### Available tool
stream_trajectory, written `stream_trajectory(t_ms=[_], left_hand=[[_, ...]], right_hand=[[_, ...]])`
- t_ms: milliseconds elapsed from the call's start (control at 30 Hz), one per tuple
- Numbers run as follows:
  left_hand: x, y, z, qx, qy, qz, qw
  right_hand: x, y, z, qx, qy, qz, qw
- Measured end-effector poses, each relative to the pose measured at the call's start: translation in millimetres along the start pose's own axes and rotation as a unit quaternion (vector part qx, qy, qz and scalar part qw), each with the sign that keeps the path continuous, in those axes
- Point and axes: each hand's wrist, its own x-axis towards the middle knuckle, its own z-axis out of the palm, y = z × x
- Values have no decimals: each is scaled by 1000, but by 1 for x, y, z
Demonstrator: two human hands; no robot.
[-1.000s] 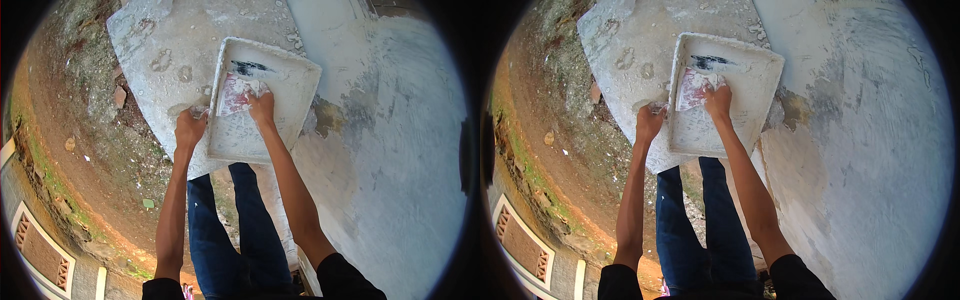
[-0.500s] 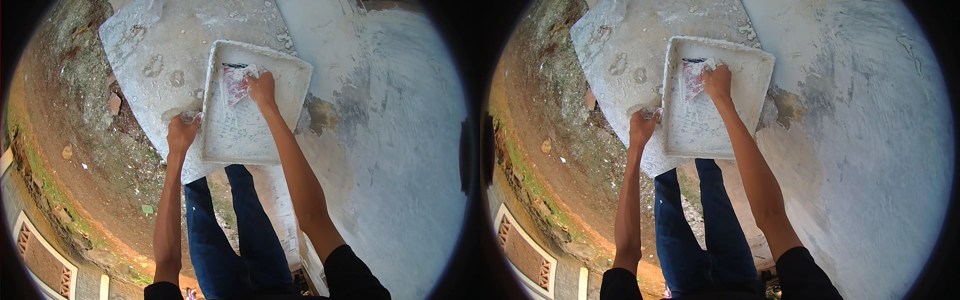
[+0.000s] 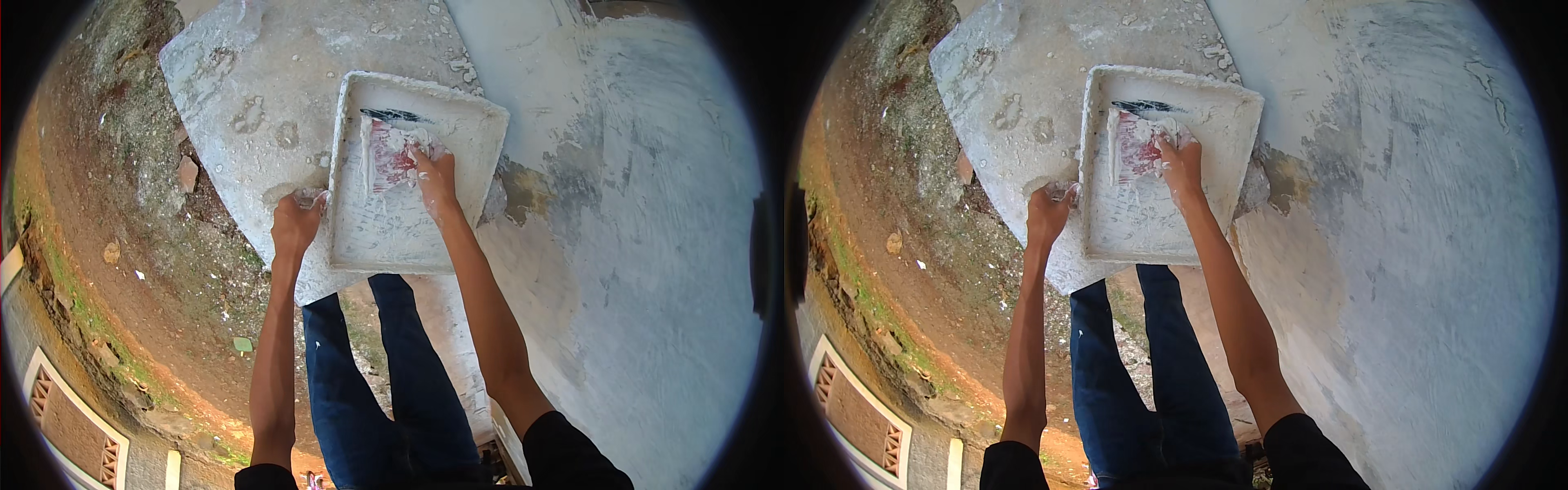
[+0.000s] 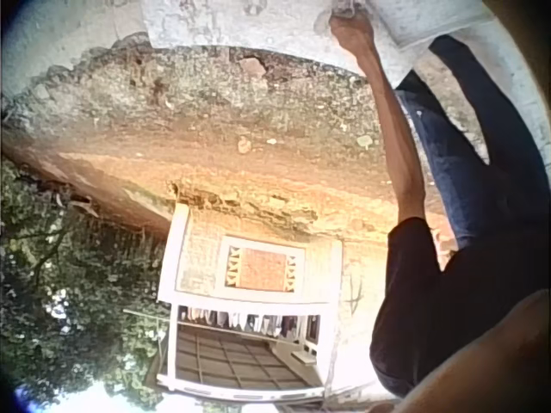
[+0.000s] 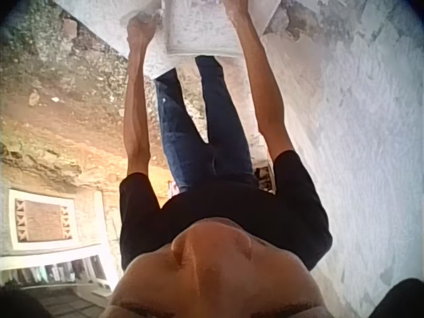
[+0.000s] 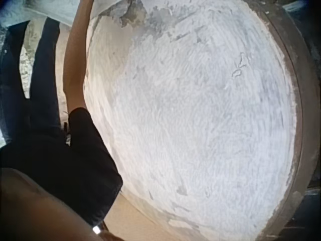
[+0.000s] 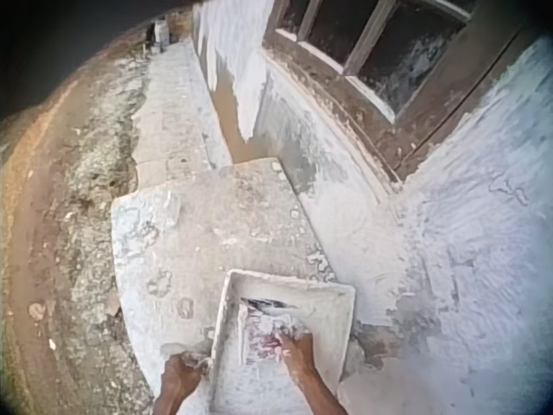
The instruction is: The person applies plaster or putty to an exterior wall using a putty knife.
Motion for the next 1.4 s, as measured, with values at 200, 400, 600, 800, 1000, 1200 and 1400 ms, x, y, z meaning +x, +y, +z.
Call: stream_trajectory(t_ms=[200,400,600,800,1000,1200,1400], left_hand=[[-3,6,-1,39,17,0,999],[2,-2,6,21,20,19,999],[5,-9,3,31,15,4,999],[5,-3,6,37,8,4,999],[2,3,4,57,30,12,998],[-3,5,7,59,51,-6,997],[-6,16,6,63,54,-24,996]], right_hand=[[29,-3,7,-285,96,-96,949],[41,17,27,-236,76,-46,968],[10,23,28,-88,16,-61,994],[-1,17,3,93,34,-15,995],[20,0,-12,-178,208,-92,957],[22,6,6,-295,266,-50,917],[25,5,-7,-221,321,26,921]])
